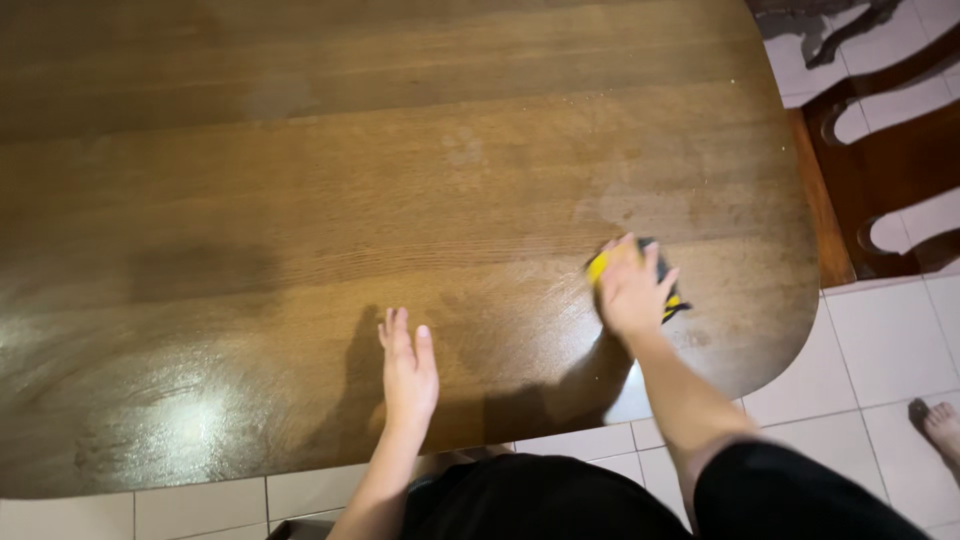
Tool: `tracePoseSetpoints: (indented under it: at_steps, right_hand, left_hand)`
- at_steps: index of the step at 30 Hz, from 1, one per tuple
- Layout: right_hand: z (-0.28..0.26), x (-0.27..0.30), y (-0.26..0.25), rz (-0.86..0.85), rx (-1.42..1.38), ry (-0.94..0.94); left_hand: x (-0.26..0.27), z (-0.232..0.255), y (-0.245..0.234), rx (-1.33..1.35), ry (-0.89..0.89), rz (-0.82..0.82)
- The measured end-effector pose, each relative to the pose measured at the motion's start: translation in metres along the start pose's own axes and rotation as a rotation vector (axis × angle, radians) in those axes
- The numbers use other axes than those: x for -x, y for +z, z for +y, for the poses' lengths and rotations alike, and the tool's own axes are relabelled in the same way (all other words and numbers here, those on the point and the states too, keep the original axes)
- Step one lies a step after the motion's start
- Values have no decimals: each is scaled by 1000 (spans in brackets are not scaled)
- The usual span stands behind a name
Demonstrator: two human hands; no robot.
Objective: The person wipes a wooden dining table surface using a yellow sponge. They move the sponge across the table in broad strokes, covering the entire surface area.
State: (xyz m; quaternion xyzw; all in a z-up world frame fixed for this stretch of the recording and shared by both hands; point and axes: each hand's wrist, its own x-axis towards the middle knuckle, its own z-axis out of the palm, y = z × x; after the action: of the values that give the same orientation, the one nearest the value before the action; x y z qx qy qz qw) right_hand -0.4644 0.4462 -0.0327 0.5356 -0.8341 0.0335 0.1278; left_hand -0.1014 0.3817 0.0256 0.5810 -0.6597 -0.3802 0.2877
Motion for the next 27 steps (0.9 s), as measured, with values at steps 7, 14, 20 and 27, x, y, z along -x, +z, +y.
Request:
tracePoseSetpoints:
  at_steps: [7,14,20,27]
  right_hand:
    - [-143,3,-37,-194,-420,88]
    - [-181,122,-104,-562,-306,-642]
    - [5,127,-34,-190,30,-43]
    - [-21,62,-14,-176,-150,362]
  left_hand:
    - [2,5,14,-40,48,-146]
    - [-6,20,12,-54,116,-260]
    - [2,34,23,-61,158,-311]
    - [26,30,38,-80,228,-318]
